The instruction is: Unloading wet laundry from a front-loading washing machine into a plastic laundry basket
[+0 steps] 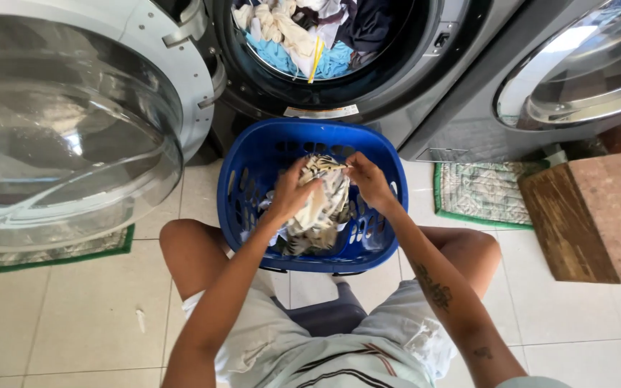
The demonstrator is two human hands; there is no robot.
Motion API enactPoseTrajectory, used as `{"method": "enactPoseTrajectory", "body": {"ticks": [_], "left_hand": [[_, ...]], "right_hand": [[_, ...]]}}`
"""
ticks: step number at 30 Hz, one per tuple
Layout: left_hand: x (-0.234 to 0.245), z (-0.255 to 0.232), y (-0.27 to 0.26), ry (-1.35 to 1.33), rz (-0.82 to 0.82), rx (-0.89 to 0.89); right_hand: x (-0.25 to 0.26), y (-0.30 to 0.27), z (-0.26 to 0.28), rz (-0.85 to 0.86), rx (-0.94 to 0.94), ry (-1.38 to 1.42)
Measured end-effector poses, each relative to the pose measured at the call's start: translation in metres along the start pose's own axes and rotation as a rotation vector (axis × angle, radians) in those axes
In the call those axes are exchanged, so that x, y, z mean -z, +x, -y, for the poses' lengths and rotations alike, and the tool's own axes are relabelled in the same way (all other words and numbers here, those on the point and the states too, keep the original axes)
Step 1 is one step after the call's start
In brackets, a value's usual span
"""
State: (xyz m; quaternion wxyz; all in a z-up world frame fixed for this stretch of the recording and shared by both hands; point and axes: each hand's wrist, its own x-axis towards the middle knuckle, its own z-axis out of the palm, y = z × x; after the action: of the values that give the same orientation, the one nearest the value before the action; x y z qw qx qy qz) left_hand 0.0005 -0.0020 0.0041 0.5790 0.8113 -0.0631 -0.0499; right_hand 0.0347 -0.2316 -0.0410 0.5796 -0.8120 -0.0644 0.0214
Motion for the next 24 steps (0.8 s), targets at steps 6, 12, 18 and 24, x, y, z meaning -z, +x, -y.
{"method": "enactPoseTrajectory", "body": {"ticks": [6, 12, 18, 24], "left_hand": [[0.052, 0.012, 0.019, 0.805, -0.122, -0.179], [0.083, 0.028, 0.032, 0.428, -0.214, -0.174], [0.038, 0.087, 0.072, -0.337, -0.198, -0.021], [0.056, 0.021, 0.06, -0.819, -0.308, 0.007]], "right_hand": [[-0.012, 0.0, 0.02, 0.041, -0.028, 0.216], [0.019, -0.015, 0.109, 0.375, 0.243, -0.202], [-0.002, 0.001, 0.006, -0.283, 0.288, -1.138], [-0.01, -0.008, -0.153, -0.194, -0.497, -0.215]]}}
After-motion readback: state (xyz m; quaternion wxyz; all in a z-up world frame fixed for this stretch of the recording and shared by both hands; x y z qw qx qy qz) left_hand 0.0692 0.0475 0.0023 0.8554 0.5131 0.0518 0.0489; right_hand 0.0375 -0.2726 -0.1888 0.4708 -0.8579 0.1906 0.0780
